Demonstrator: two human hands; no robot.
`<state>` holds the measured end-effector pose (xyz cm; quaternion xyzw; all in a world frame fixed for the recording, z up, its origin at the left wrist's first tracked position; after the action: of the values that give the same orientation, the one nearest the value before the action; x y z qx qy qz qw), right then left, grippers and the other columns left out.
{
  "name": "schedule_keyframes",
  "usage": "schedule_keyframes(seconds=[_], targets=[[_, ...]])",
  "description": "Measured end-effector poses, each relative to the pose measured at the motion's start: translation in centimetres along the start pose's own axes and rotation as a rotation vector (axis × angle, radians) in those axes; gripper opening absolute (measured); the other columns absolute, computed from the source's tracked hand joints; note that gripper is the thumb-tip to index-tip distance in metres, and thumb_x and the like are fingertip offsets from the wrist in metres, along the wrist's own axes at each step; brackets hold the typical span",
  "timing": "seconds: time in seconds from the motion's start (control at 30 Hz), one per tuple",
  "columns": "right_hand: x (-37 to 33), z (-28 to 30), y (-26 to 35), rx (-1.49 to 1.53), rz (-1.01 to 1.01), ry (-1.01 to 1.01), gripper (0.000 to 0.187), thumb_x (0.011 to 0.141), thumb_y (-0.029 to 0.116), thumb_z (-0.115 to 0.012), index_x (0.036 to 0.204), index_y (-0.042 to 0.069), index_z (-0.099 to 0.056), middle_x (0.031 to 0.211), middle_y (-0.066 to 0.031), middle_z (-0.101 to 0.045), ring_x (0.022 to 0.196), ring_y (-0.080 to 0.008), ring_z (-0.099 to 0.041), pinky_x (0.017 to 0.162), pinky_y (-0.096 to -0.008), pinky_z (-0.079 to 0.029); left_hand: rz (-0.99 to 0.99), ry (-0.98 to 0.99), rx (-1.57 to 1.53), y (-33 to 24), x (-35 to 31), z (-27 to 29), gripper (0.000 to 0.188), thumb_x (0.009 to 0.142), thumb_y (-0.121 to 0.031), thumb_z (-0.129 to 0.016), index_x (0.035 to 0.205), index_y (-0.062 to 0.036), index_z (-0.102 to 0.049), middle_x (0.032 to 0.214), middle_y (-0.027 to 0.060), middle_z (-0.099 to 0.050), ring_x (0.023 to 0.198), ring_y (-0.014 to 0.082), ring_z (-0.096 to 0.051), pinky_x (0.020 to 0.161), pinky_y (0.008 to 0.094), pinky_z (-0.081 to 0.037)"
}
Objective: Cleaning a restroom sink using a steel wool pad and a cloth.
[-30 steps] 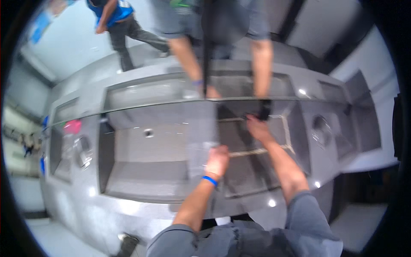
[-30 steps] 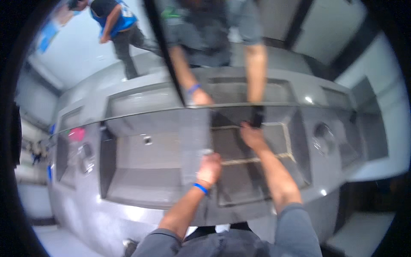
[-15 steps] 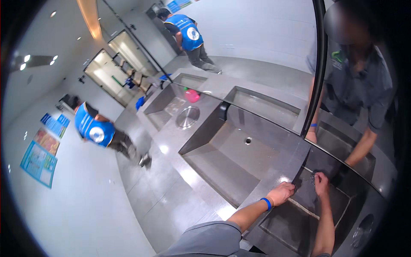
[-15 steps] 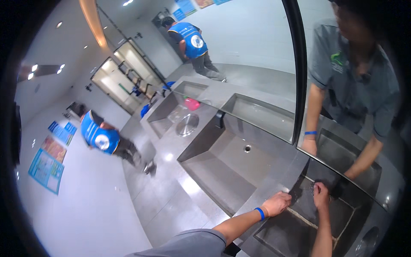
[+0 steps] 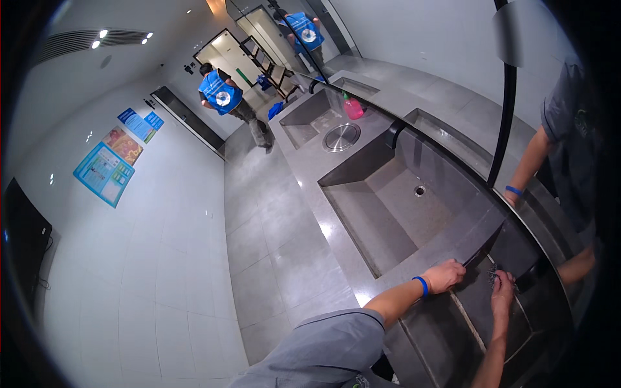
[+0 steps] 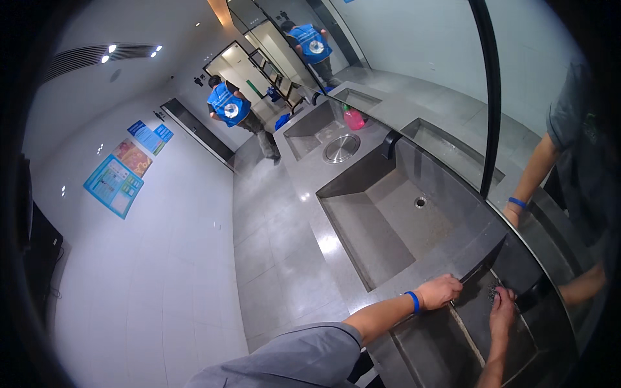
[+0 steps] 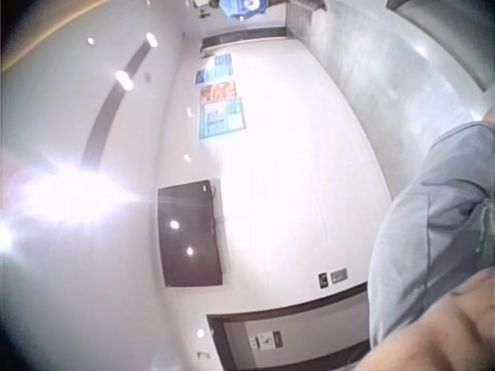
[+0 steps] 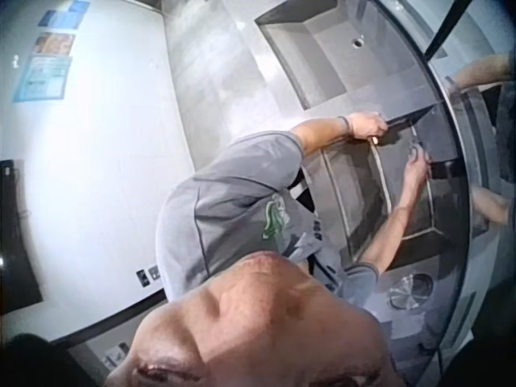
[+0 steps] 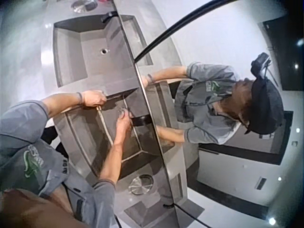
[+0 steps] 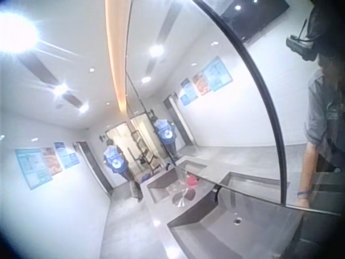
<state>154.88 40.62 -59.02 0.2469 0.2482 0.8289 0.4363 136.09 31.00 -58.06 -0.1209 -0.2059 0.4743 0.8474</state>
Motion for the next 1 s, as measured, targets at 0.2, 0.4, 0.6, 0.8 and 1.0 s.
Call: schedule_keyframes(seconds=[0.2, 0.4, 0.6, 0.8, 1.0], targets=[[-0.1, 0.0, -5.4, -0.018, -0.100, -0.234, 0.019, 0.089, -0.001, -0.052, 0.106, 0.004, -0.059, 0.106, -0.0170, -0.058, 0.106, -0.0375, -0.054, 0.091, -0.0420, -0.044, 0.010, 0.069, 0.031, -0.2, 0.8, -0.3, 0.009, 0.074, -0.015, -0.061, 0.079, -0.0070, -0.063, 0.094, 0.0071, -0.057, 0.099, 0.0243, -0.056, 0.090, 0.0377, -0.041], [-0.2, 0.0, 0.6, -0.052, 0.013, 0.020, 0.023, 0.089, -0.001, -0.053, 0.110, 0.006, -0.058, 0.113, -0.0171, -0.058, 0.107, -0.0361, -0.055, 0.091, -0.0414, -0.044, -0.018, -0.029, 0.036, 1.1, 0.1, 0.5, 0.009, 0.071, -0.018, -0.064, 0.071, -0.0096, -0.063, 0.090, 0.0053, -0.059, 0.096, 0.0225, -0.057, 0.088, 0.0351, -0.041], [-0.5, -0.9, -4.5, 0.041, -0.174, -0.130, 0.023, 0.088, -0.006, -0.052, 0.108, 0.004, -0.058, 0.111, -0.0180, -0.058, 0.105, -0.0374, -0.057, 0.091, -0.0412, -0.045, -0.003, -0.052, 0.061, 0.5, 0.0, 0.6, 0.009, 0.072, -0.018, -0.063, 0.072, -0.0093, -0.063, 0.088, 0.0060, -0.058, 0.095, 0.0229, -0.057, 0.088, 0.0359, -0.041], [-3.1, 0.5, -8.7, -0.053, -0.227, -0.180, 0.024, 0.090, -0.001, -0.052, 0.112, 0.005, -0.058, 0.114, -0.0169, -0.058, 0.109, -0.0365, -0.055, 0.094, -0.0412, -0.043, -0.050, 0.025, -0.039, -1.3, 1.4, -1.5, 0.008, 0.073, -0.011, -0.059, 0.080, -0.0075, -0.062, 0.093, 0.0076, -0.059, 0.098, 0.0246, -0.058, 0.086, 0.0386, -0.043], [0.2, -2.3, -1.8, 0.069, -0.103, -0.144, 0.027, 0.089, 0.000, -0.054, 0.110, 0.011, -0.065, 0.113, -0.0146, -0.062, 0.098, -0.0349, -0.059, 0.089, -0.0397, -0.047, 0.082, -0.029, 0.092, 2.1, -0.3, 0.3, 0.011, 0.070, -0.009, -0.063, 0.081, -0.0069, -0.065, 0.089, 0.0107, -0.061, 0.089, 0.0304, -0.061, 0.078, 0.0412, -0.049]])
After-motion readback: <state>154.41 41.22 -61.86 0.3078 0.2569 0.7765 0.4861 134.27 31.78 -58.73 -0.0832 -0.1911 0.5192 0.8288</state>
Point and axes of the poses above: each hand's wrist, its own x-axis towards the middle knuckle, its own z-axis out of the back of the hand, y = z × x, the point moved 7 cm from there along x, towards the middle knuckle
